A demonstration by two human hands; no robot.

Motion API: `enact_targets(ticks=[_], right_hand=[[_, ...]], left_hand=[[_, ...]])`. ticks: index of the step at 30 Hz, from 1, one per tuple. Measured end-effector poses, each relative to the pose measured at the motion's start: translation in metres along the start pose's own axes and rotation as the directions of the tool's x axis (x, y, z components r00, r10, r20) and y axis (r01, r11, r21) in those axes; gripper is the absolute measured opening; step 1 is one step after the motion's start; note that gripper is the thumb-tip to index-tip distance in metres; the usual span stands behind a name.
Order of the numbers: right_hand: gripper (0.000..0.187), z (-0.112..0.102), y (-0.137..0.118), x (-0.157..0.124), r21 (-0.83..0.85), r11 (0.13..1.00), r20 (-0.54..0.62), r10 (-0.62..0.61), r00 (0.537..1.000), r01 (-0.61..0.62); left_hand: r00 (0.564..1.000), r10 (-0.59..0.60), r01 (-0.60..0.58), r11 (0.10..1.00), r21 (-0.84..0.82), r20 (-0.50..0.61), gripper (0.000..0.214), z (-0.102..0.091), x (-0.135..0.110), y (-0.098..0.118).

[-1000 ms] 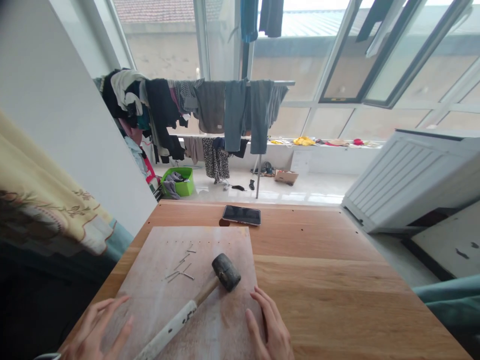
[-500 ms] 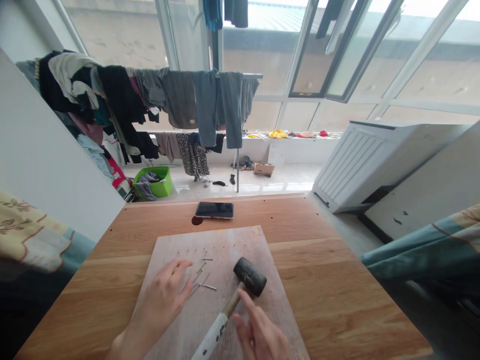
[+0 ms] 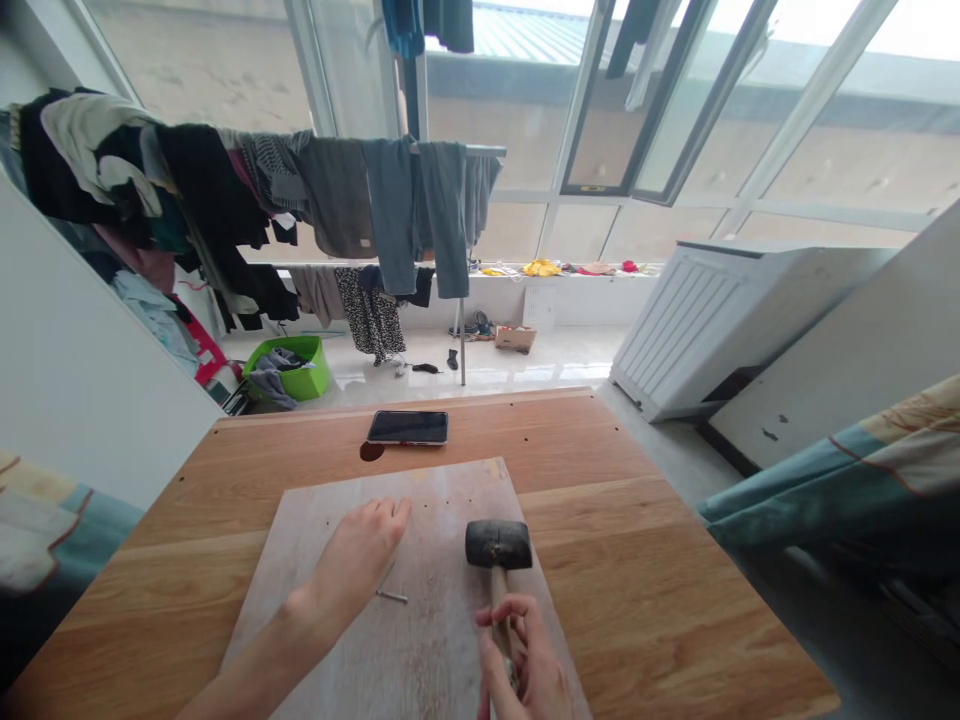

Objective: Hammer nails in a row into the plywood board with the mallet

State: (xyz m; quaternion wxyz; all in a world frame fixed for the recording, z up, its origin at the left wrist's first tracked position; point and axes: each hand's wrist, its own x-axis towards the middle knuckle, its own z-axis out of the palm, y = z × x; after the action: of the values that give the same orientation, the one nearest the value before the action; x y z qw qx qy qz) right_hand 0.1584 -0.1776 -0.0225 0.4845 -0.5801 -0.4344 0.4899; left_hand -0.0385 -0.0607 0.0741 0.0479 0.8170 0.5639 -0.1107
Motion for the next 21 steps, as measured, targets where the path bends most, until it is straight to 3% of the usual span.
enact_targets(ticks=[3, 6, 9, 11, 13, 15, 21], right_hand=[[0.03, -0.024, -0.008, 0.011, -0.272, 0.959, -0.025, -0.088, 0.996, 0.078], [0.044, -0.04, -0.01, 0.021, -0.463, 0.881, -0.031, -0.124, 0.992, 0.095], [0.064, -0.042, -0.008, 0.026, -0.558, 0.825, -0.021, -0.12, 0.993, 0.088], [0.063, -0.039, -0.009, 0.027, -0.563, 0.822, -0.003, -0.11, 0.994, 0.09], [0.058, -0.037, -0.013, 0.027, -0.538, 0.838, 0.024, -0.089, 0.996, 0.087], [0.057, -0.036, -0.019, 0.027, -0.51, 0.857, 0.035, -0.066, 0.997, 0.075], [0.055, -0.035, -0.027, 0.026, -0.447, 0.893, 0.022, -0.046, 0.999, 0.051]], left_hand=[[0.998, 0.062, -0.063, 0.997, -0.039, -0.013, 0.041, 0.0, 0.003, -0.004], [0.977, 0.124, -0.165, 0.956, -0.243, -0.174, 0.033, 0.007, 0.014, -0.004], [0.913, 0.13, -0.348, 0.742, -0.573, -0.386, 0.026, 0.021, 0.033, 0.003], [0.885, 0.085, -0.425, 0.55, -0.719, -0.458, 0.024, 0.031, 0.05, 0.01], [0.889, 0.027, -0.426, 0.416, -0.803, -0.457, 0.022, 0.039, 0.067, 0.016], [0.908, -0.005, -0.392, 0.342, -0.854, -0.419, 0.02, 0.045, 0.08, 0.019], [0.916, 0.041, -0.394, 0.266, -0.88, -0.398, 0.02, 0.055, 0.095, 0.021]])
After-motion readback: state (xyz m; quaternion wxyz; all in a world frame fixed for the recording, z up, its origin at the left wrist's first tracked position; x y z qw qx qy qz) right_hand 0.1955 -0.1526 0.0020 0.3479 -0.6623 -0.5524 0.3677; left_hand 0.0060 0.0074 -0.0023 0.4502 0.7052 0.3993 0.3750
